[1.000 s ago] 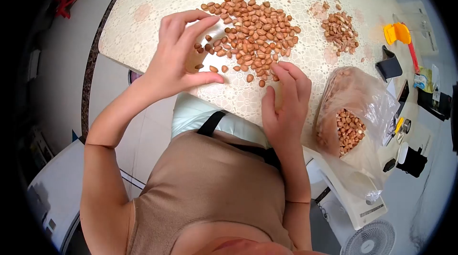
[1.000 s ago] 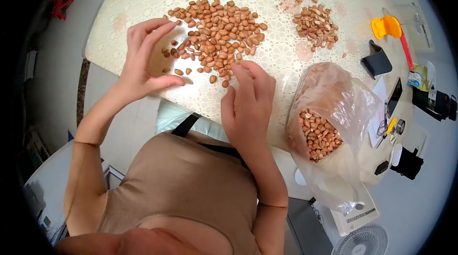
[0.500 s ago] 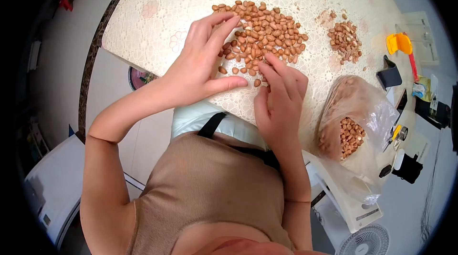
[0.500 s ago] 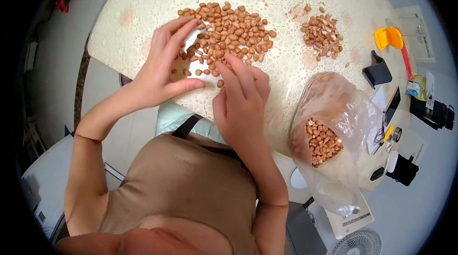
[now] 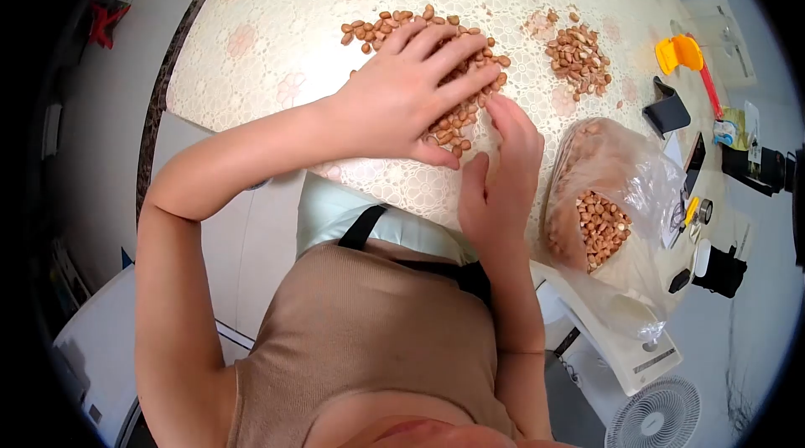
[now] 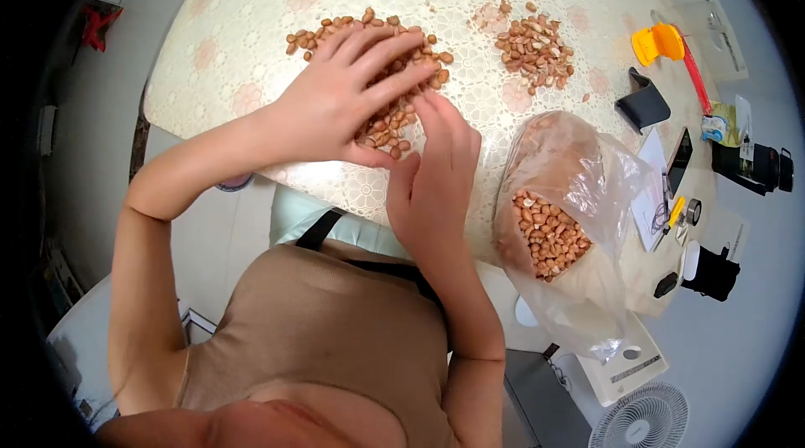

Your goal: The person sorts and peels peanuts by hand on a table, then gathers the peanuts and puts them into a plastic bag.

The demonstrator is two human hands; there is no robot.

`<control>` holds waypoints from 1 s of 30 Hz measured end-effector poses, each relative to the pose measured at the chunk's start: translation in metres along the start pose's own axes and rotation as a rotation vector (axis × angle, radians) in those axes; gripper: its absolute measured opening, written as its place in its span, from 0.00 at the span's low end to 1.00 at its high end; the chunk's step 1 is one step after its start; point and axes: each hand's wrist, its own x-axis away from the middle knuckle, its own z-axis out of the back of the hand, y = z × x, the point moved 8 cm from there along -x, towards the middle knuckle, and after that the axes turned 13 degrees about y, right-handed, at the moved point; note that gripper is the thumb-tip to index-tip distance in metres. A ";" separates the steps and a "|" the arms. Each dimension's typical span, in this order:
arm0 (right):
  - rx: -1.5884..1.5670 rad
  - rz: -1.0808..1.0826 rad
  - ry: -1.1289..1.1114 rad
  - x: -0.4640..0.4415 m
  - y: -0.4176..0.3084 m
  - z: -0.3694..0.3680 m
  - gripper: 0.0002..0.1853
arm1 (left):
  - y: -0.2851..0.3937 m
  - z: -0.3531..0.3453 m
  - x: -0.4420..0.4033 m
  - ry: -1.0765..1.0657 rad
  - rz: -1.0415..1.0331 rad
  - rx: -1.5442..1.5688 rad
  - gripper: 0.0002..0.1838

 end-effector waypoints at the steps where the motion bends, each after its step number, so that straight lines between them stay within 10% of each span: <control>1: -0.009 -0.007 0.007 0.002 0.000 0.003 0.32 | 0.005 0.002 -0.002 0.011 -0.043 -0.034 0.48; 11: -0.128 -0.094 0.074 0.016 0.006 0.014 0.29 | 0.009 -0.007 -0.016 -0.004 -0.184 -0.045 0.17; 23: 0.242 0.247 0.425 0.060 -0.067 0.162 0.12 | -0.001 -0.015 -0.030 -0.069 -0.227 -0.007 0.10; 30: 0.399 -0.133 0.864 0.099 -0.035 0.230 0.46 | -0.046 -0.008 -0.045 -0.024 0.310 0.319 0.12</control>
